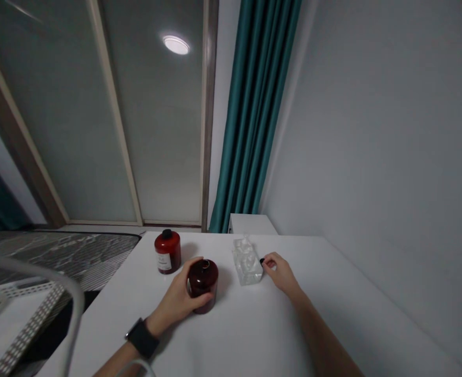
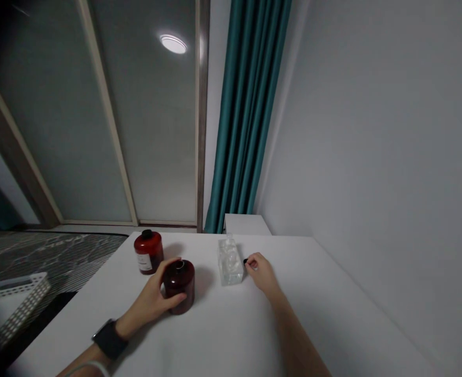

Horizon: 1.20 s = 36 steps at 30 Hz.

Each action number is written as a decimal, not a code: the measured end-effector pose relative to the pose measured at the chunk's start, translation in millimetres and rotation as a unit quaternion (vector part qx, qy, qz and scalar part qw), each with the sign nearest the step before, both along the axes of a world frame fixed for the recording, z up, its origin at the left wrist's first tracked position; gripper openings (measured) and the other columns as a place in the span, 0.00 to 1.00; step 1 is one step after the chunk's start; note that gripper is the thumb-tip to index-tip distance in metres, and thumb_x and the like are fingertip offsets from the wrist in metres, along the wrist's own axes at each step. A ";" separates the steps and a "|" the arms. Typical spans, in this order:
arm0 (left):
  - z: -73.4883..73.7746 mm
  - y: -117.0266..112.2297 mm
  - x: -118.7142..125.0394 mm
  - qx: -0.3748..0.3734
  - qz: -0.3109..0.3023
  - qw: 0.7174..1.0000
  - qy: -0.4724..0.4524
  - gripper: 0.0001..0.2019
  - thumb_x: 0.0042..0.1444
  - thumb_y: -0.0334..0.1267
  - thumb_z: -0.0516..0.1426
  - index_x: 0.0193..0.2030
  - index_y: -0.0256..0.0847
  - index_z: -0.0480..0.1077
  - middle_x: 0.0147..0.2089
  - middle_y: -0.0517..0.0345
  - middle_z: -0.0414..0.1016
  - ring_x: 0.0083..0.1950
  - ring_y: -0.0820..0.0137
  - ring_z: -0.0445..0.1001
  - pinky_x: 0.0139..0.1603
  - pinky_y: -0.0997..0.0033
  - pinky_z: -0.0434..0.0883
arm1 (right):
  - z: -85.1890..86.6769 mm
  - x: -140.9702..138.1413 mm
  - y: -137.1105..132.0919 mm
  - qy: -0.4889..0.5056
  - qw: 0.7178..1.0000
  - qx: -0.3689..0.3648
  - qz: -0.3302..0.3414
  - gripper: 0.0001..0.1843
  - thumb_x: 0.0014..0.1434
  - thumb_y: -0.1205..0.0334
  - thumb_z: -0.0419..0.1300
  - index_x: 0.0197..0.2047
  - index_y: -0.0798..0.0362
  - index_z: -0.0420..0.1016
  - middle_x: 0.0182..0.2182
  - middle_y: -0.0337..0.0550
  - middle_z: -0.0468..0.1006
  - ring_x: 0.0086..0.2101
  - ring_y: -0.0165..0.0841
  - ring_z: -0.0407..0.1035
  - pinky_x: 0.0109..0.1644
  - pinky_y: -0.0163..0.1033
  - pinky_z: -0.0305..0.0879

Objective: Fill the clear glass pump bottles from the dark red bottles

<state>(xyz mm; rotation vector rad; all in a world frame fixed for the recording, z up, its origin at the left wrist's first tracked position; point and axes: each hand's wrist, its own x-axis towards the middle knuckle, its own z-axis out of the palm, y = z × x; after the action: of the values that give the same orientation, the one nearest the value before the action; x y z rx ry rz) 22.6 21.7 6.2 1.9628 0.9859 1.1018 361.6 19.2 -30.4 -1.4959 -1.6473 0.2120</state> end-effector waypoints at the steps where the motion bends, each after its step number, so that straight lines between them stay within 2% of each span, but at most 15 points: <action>1: 0.1 0.1 -0.2 -0.001 0.000 1.000 0.002 0.34 0.45 0.37 0.66 0.60 0.41 0.61 0.58 0.44 0.73 0.59 0.51 0.73 0.64 0.42 0.66 | -4.1 2.2 1.2 -0.003 1.000 -0.007 -0.004 0.04 0.55 0.66 0.57 0.28 0.51 0.69 0.28 0.40 0.74 0.30 0.36 0.71 0.37 0.41 0.70; 4: -0.5 0.6 -0.9 0.001 -0.002 1.000 0.007 0.34 0.45 0.37 0.66 0.60 0.42 0.61 0.57 0.45 0.73 0.58 0.51 0.73 0.64 0.41 0.67 | -10.6 6.2 3.0 -0.014 1.000 -0.017 -0.017 0.04 0.54 0.69 0.57 0.32 0.52 0.71 0.30 0.40 0.74 0.30 0.35 0.70 0.38 0.40 0.69; 9: 0.1 0.7 -1.3 0.009 0.009 1.000 0.007 0.33 0.45 0.37 0.65 0.59 0.41 0.63 0.56 0.45 0.74 0.57 0.51 0.74 0.62 0.42 0.68 | -12.1 6.6 1.5 -0.025 0.999 -0.023 -0.019 0.13 0.52 0.73 0.56 0.41 0.53 0.72 0.33 0.41 0.74 0.33 0.35 0.70 0.43 0.42 0.70; 16: 2.0 0.5 -1.8 0.014 0.006 1.000 0.014 0.33 0.46 0.37 0.65 0.60 0.41 0.62 0.57 0.45 0.74 0.57 0.50 0.74 0.62 0.42 0.68 | -10.2 8.2 -1.5 -0.024 1.000 -0.013 -0.012 0.18 0.52 0.74 0.57 0.46 0.54 0.73 0.38 0.44 0.74 0.35 0.37 0.70 0.46 0.46 0.71; 20: 1.8 2.2 -3.0 0.008 0.004 1.000 0.013 0.34 0.47 0.37 0.66 0.61 0.41 0.62 0.59 0.43 0.73 0.60 0.50 0.73 0.65 0.41 0.66 | -3.8 6.5 -4.4 -0.018 1.000 0.009 -0.013 0.20 0.54 0.75 0.52 0.48 0.54 0.74 0.42 0.49 0.75 0.45 0.41 0.69 0.55 0.53 0.66; 26: -11.9 11.5 -8.9 0.020 0.027 0.999 -0.006 0.49 0.47 0.39 0.68 0.72 0.41 0.46 0.63 0.39 0.67 0.65 0.48 0.67 0.69 0.37 0.58 | -2.1 -14.9 -9.5 0.004 0.999 0.003 0.033 0.34 0.50 0.75 0.49 0.60 0.49 0.69 0.48 0.48 0.76 0.45 0.38 0.71 0.51 0.47 0.71; 31: -23.0 17.8 -13.1 0.060 0.039 0.997 0.023 0.47 0.48 0.40 0.68 0.71 0.41 0.48 0.67 0.37 0.63 0.68 0.47 0.64 0.70 0.35 0.57 | -3.2 -23.9 -10.8 0.015 0.998 -0.008 0.062 0.33 0.47 0.74 0.50 0.58 0.50 0.70 0.58 0.51 0.72 0.53 0.41 0.69 0.57 0.52 0.68; 36: -23.1 18.2 -12.0 0.095 0.058 0.993 0.043 0.43 0.50 0.39 0.67 0.70 0.43 0.51 0.67 0.39 0.64 0.68 0.49 0.65 0.68 0.39 0.61 | 2.4 -33.1 -19.3 0.018 0.997 -0.007 0.077 0.28 0.47 0.72 0.52 0.53 0.52 0.70 0.58 0.52 0.69 0.58 0.45 0.63 0.62 0.56 0.62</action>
<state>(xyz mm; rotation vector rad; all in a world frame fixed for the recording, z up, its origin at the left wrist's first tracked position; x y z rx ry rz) 10.5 39.9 -17.0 2.1439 1.0875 1.2228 328.5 -0.1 -27.9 -1.3694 -1.7367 0.3340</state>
